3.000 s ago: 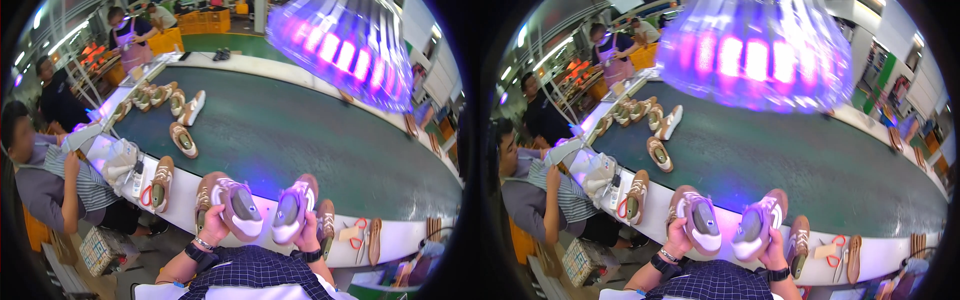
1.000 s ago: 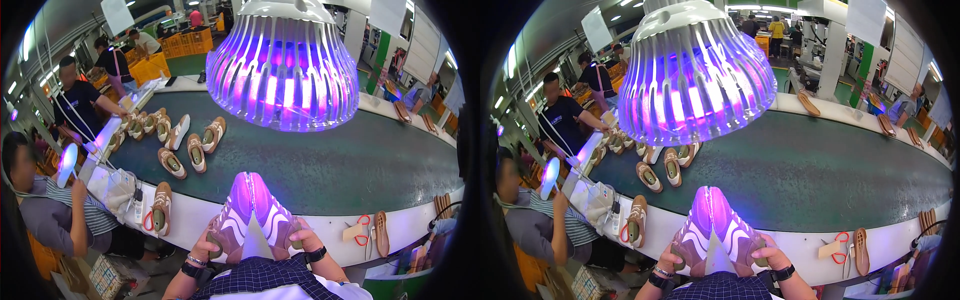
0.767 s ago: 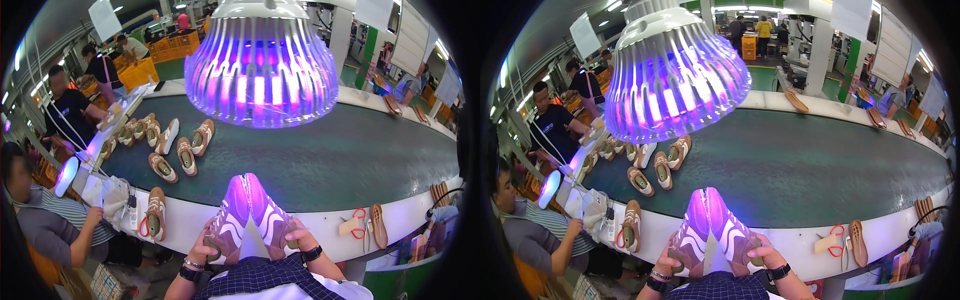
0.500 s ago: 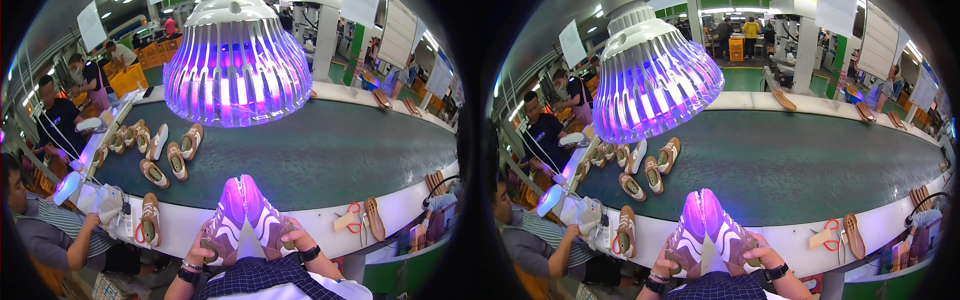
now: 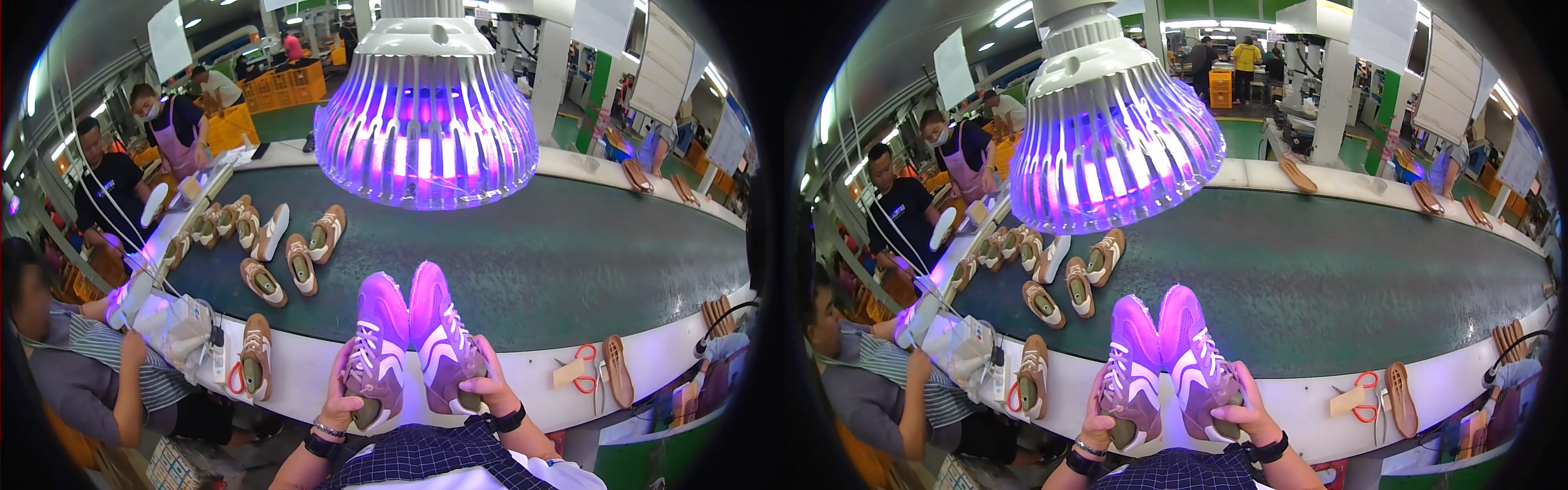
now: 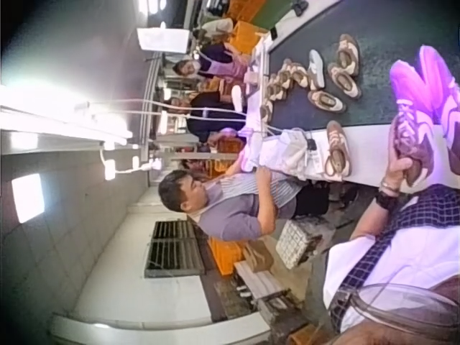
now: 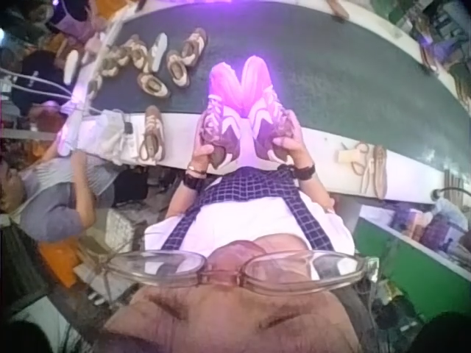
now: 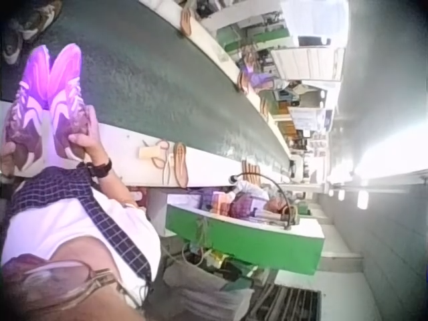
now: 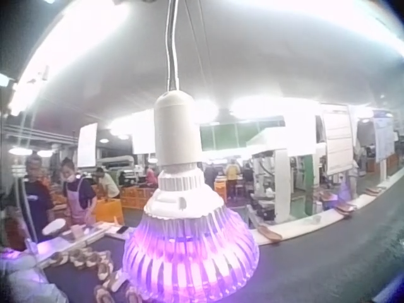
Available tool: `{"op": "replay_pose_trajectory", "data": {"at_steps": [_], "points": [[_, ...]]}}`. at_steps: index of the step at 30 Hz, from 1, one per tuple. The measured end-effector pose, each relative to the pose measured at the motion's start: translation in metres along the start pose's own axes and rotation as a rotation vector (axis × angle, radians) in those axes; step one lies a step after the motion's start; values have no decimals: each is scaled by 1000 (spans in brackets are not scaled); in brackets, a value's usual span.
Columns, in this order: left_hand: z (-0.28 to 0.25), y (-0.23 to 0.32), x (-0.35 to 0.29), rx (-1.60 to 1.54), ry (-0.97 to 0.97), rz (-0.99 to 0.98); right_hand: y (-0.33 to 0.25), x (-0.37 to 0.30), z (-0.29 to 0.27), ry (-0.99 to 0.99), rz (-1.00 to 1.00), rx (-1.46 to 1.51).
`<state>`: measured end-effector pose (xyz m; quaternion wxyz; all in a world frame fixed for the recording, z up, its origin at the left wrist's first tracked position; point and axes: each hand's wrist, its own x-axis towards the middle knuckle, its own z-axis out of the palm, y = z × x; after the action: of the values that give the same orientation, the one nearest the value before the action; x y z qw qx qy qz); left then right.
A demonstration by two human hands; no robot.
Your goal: Inspecting manufactured shoes on a conveyor belt and using a pen to mark specific areas.
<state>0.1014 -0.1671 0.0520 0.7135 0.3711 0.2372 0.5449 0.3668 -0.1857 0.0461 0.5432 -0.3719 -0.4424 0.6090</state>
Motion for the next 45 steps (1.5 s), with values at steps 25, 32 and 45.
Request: {"op": "replay_pose_trajectory", "data": {"at_steps": [25, 32, 45], "points": [[17, 9, -12, 1459, 47, 554, 46, -11, 4, 99, 150, 555], [22, 0, 7, 1362, -77, 505, 45, -33, -23, 87, 82, 549], [100, -66, 102, 232, -629, -66, 38, -67, -82, 468, 252, -338]]}}
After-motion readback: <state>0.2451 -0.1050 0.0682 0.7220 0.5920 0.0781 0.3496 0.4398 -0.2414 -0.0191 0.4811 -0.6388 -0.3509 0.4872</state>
